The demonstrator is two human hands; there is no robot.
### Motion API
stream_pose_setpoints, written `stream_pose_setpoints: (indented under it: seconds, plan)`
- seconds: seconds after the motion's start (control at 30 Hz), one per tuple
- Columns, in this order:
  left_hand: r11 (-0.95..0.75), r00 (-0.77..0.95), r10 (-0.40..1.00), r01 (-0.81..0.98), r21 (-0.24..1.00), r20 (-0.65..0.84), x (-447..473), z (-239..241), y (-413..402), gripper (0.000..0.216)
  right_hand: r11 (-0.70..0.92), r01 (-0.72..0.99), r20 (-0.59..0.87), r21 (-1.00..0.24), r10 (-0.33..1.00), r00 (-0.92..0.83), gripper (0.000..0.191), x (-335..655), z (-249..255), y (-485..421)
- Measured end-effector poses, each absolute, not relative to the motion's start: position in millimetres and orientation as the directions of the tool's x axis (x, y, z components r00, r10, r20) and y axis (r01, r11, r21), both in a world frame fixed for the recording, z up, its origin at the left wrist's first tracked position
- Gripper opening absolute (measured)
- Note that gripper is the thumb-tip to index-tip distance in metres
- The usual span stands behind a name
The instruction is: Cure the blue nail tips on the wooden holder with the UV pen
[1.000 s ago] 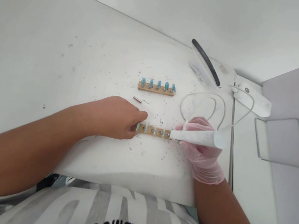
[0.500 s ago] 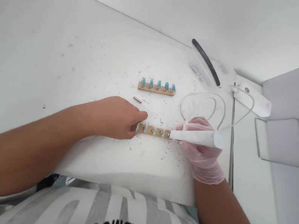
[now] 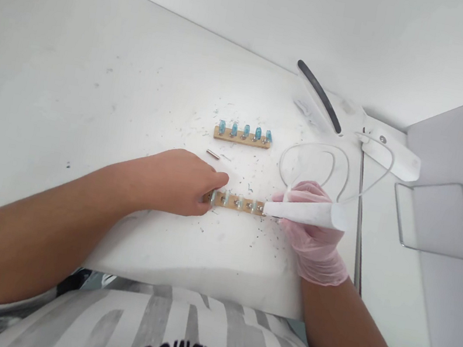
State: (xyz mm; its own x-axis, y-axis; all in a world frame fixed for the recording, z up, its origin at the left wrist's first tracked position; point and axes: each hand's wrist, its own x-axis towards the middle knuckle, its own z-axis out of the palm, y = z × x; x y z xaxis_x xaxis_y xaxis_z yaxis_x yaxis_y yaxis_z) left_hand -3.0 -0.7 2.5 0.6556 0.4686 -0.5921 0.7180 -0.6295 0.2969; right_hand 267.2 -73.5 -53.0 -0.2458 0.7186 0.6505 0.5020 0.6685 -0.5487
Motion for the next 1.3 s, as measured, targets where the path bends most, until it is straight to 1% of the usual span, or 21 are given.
stream_pose_setpoints:
  seconds: [0.13,0.33,0.6,0.77,0.93,1.17,1.3]
  plan:
    - [-0.618,0.649,0.474,0.726,0.3,-0.595,-2.5,3.1,-0.5,0.009,0.669,0.495,0.646,-0.555,0.721,-0.25,0.014,268.0,-53.3,-74.0]
    - [-0.618,0.656,0.475,0.723,0.309,-0.587,-1.9,2.1,-0.1,0.01,0.668,0.492,0.648,-0.559,0.722,-0.243,0.012,269.2,-55.3,-74.4]
    - [-0.636,0.655,0.47,0.716,0.288,-0.592,-2.2,0.9,0.2,0.011,0.664,0.467,0.637,-0.584,0.732,-0.243,0.019,270.1,-55.6,-74.5]
    - [-0.636,0.665,0.469,0.711,0.301,-0.581,-3.1,-1.2,0.3,0.01,0.678,0.473,0.648,-0.563,0.717,-0.257,0.015,268.6,-54.0,-73.9]
    - [-0.623,0.664,0.473,0.717,0.314,-0.579,-3.6,-0.9,-0.1,0.01,0.668,0.475,0.634,-0.573,0.728,-0.261,0.017,269.2,-54.3,-75.0]
    - [-0.626,0.673,0.471,0.711,0.321,-0.57,-4.2,-0.9,0.2,0.01,0.654,0.503,0.619,-0.565,0.739,-0.264,0.012,269.3,-51.2,-76.5]
    - [-0.636,0.676,0.47,0.705,0.314,-0.568,-4.1,0.4,-0.3,0.009,0.644,0.518,0.616,-0.563,0.745,-0.255,0.014,267.9,-49.0,-77.7]
